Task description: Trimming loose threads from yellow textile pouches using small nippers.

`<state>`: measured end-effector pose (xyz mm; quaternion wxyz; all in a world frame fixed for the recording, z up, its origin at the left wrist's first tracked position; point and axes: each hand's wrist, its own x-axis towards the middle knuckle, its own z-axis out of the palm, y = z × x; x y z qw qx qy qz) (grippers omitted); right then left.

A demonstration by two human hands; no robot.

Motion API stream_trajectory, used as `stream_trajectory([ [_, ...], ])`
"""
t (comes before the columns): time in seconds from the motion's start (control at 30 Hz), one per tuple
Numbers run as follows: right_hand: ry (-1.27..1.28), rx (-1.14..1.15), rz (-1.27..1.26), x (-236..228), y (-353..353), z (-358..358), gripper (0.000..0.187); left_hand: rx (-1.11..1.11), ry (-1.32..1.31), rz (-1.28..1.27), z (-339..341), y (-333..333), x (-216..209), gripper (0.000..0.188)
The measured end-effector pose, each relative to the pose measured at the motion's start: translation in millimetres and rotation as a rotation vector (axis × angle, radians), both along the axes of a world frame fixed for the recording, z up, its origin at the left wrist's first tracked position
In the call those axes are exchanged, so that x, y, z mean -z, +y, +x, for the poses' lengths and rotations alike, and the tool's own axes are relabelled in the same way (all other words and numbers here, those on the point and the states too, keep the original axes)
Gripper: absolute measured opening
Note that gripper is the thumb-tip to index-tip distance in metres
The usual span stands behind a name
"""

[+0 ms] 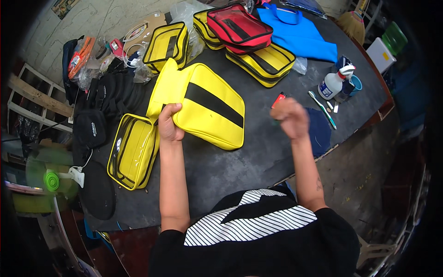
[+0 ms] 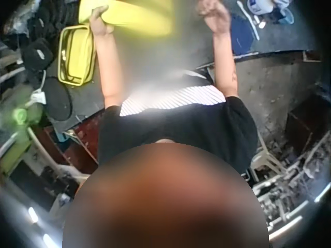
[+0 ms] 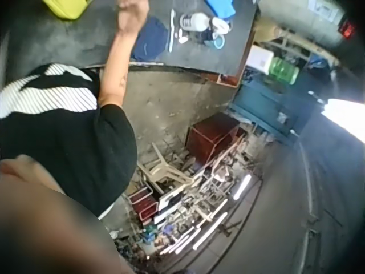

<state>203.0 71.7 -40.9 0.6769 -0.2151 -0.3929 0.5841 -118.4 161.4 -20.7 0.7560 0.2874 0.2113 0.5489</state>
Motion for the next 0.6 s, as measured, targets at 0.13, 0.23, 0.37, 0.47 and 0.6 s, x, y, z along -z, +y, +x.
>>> stream_trajectory([
  [0.13,0.624,-0.055,0.509,-10.9,-37.3,79.8,0.053,0.019,-0.021,-0.011,7.2,-1.0,-4.4,0.017],
  [0.23,0.623,-0.011,0.650,-27.0,-52.3,102.2,0.015,0.029,-0.053,0.001,9.7,-0.9,-2.1,0.017],
  [0.37,0.440,-0.010,0.425,-35.8,-45.8,64.7,0.040,0.003,-0.047,-0.007,29.4,-8.4,-11.9,0.019],
  [0.47,-0.161,0.138,-0.065,-15.0,-8.6,6.6,0.022,0.011,-0.042,-0.010,36.5,-12.9,-15.6,0.019],
  [0.6,-0.867,0.359,0.089,-20.3,5.9,-80.1,0.018,0.037,-0.042,-0.006,49.5,-16.0,-20.3,0.018],
])
